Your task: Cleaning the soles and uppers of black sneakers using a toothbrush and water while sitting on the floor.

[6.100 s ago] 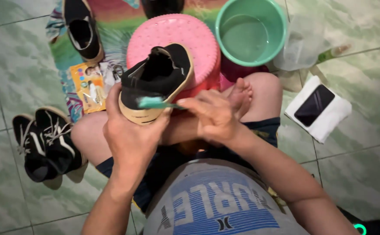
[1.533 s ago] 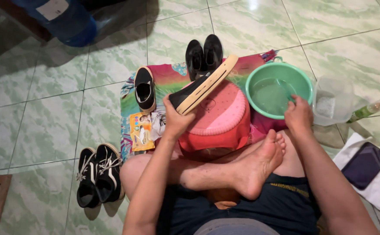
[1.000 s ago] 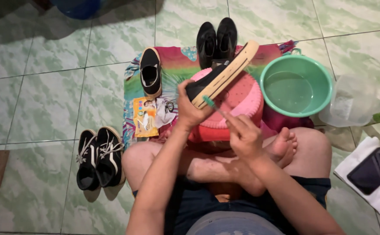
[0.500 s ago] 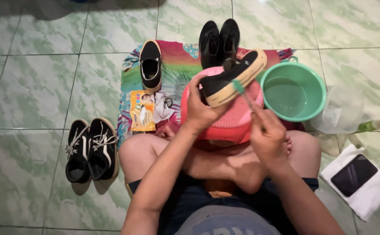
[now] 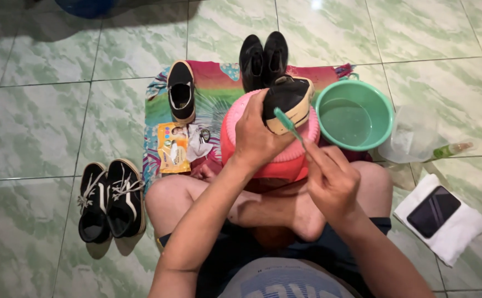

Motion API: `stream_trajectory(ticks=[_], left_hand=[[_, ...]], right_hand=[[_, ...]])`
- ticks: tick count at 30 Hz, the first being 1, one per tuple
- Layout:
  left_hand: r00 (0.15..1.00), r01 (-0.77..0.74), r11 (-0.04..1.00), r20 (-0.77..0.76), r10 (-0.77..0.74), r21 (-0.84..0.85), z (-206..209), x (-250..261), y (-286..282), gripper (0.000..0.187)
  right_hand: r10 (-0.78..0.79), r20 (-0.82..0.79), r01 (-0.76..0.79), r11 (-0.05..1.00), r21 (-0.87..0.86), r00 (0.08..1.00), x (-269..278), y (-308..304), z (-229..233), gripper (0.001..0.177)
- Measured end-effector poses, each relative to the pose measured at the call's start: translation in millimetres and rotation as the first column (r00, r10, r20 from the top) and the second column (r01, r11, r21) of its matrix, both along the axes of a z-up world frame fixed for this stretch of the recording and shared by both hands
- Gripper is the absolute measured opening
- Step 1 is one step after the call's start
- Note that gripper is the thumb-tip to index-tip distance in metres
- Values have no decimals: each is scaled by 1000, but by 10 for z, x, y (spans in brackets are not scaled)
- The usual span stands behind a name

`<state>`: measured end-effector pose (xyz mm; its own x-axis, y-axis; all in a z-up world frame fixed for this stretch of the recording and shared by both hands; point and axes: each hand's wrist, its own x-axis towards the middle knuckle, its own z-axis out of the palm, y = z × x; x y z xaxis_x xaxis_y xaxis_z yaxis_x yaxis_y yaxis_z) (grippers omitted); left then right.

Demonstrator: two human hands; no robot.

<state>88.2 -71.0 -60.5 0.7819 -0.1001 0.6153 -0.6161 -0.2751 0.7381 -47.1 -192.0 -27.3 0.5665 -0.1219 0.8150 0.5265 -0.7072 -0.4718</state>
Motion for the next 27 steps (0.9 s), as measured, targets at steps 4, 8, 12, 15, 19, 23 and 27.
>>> stream_trajectory(ticks=[4, 8, 12, 15, 19, 23, 27], left_hand=[[995, -4, 1000, -102, 2, -25, 95, -32, 56, 91], [991, 11, 1000, -132, -12, -6, 108, -111, 54, 88], [985, 12, 1000, -171, -15, -21, 203, -206, 62, 84], [980, -20, 998, -200, 8, -58, 299, -180, 105, 86], [983, -116, 993, -147, 111, -30, 30, -95, 52, 83], [992, -119, 991, -49, 116, -60, 129, -134, 8, 77], [991, -96, 994, -98, 90, -61, 272, -230, -3, 80]], right_hand=[[-150, 32, 153, 979, -137, 988, -94, -15, -94, 26], [-215, 36, 218, 957, -194, 976, -102, -69, -158, 27], [-217, 38, 219, 970, -109, 976, -13, -47, -72, 28], [-339, 58, 338, 884, -323, 939, -121, -22, -179, 24], [-381, 53, 374, 858, -353, 923, -195, -25, -258, 25], [-395, 67, 391, 843, -370, 916, -185, -85, -302, 27], [-376, 18, 366, 889, -273, 926, -157, -88, -337, 31]])
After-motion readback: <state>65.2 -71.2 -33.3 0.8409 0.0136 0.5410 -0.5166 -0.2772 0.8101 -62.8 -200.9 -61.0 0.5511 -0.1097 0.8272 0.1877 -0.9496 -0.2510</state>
